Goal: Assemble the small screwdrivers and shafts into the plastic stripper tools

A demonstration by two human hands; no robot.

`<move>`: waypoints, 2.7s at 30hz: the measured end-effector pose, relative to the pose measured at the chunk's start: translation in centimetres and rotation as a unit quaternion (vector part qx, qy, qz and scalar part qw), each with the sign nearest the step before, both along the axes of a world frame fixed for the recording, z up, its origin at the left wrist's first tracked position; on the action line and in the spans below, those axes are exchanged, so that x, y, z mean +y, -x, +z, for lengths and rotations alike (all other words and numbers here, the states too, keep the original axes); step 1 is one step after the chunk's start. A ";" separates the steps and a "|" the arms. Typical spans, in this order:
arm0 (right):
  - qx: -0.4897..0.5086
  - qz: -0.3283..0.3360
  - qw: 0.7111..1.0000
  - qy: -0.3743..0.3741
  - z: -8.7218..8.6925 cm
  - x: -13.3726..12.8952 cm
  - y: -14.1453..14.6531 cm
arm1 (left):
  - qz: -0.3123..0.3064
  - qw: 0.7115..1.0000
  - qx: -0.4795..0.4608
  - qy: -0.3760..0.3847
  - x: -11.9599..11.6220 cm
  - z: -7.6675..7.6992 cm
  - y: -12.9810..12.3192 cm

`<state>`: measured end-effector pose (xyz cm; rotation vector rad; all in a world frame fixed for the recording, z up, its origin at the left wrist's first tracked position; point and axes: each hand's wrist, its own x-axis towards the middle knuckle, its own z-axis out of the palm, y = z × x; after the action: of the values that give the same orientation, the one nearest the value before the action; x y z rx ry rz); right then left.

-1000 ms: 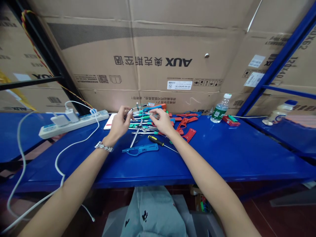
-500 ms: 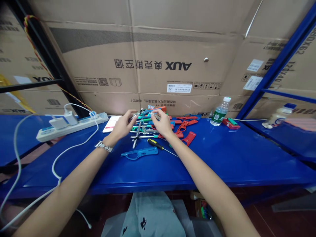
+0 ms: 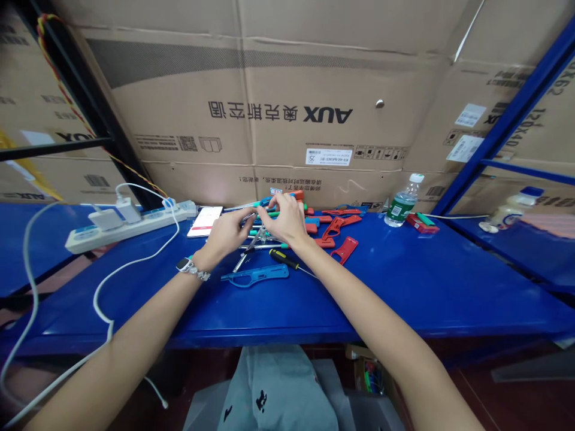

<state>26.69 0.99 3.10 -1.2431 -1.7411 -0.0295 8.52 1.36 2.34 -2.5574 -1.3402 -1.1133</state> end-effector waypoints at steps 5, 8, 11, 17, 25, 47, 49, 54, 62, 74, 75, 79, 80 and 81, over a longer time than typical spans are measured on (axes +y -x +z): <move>0.013 0.022 0.998 0.050 1.0 0.7 0.1 | 0.012 1.000 0.011 -0.020 0.0 -0.4 0.1; 0.091 0.045 0.995 0.016 0.9 0.3 -0.2 | 0.033 0.999 0.007 -0.016 0.4 -0.6 0.2; 0.117 0.083 0.990 -0.006 0.2 -0.4 -0.6 | 0.058 0.998 -0.011 0.000 0.8 -0.5 0.3; 0.013 0.084 0.991 0.101 -1.7 -0.2 -2.2 | 0.036 0.996 -0.082 0.029 1.5 2.3 0.5; -0.041 0.079 0.993 0.071 -0.7 -0.6 -2.1 | -0.070 0.993 -0.098 0.018 0.0 7.3 -0.1; -0.300 0.177 0.929 0.128 -3.2 -10.0 -3.2 | -0.129 0.977 0.028 0.167 -10.9 -1.6 5.6; -0.312 0.174 0.925 0.128 -3.4 -10.3 -2.9 | -0.130 0.978 0.050 0.154 -10.8 -2.1 5.7; -0.294 0.176 0.928 0.145 -3.5 -10.5 -2.6 | -0.134 0.977 0.078 0.144 -10.6 -3.0 5.8; -0.207 0.188 0.944 0.174 -3.6 -10.2 -2.5 | -0.120 0.984 0.101 0.085 -11.1 -3.5 5.1; -0.168 0.227 0.934 0.218 -2.9 -10.8 -2.4 | -0.149 0.980 0.055 0.122 -10.2 -4.2 4.1; -0.173 0.227 0.933 0.220 -2.9 -10.8 -2.3 | -0.148 0.980 0.051 0.122 -10.2 -4.3 4.2; -0.197 0.219 0.928 0.226 -2.5 -10.9 -2.2 | -0.142 0.981 0.044 0.128 -10.3 -4.4 4.1; -0.206 0.221 0.925 0.229 -2.4 -10.8 -2.1 | -0.140 0.981 0.042 0.129 -10.3 -4.4 4.1; -0.216 0.223 0.922 0.233 -2.1 -10.8 -2.1 | -0.136 0.981 0.040 0.129 -10.4 -4.4 4.1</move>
<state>28.75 -9.79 0.95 -1.1907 -2.4910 0.4332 4.43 -9.00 -2.01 -3.0132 -1.2154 -0.9085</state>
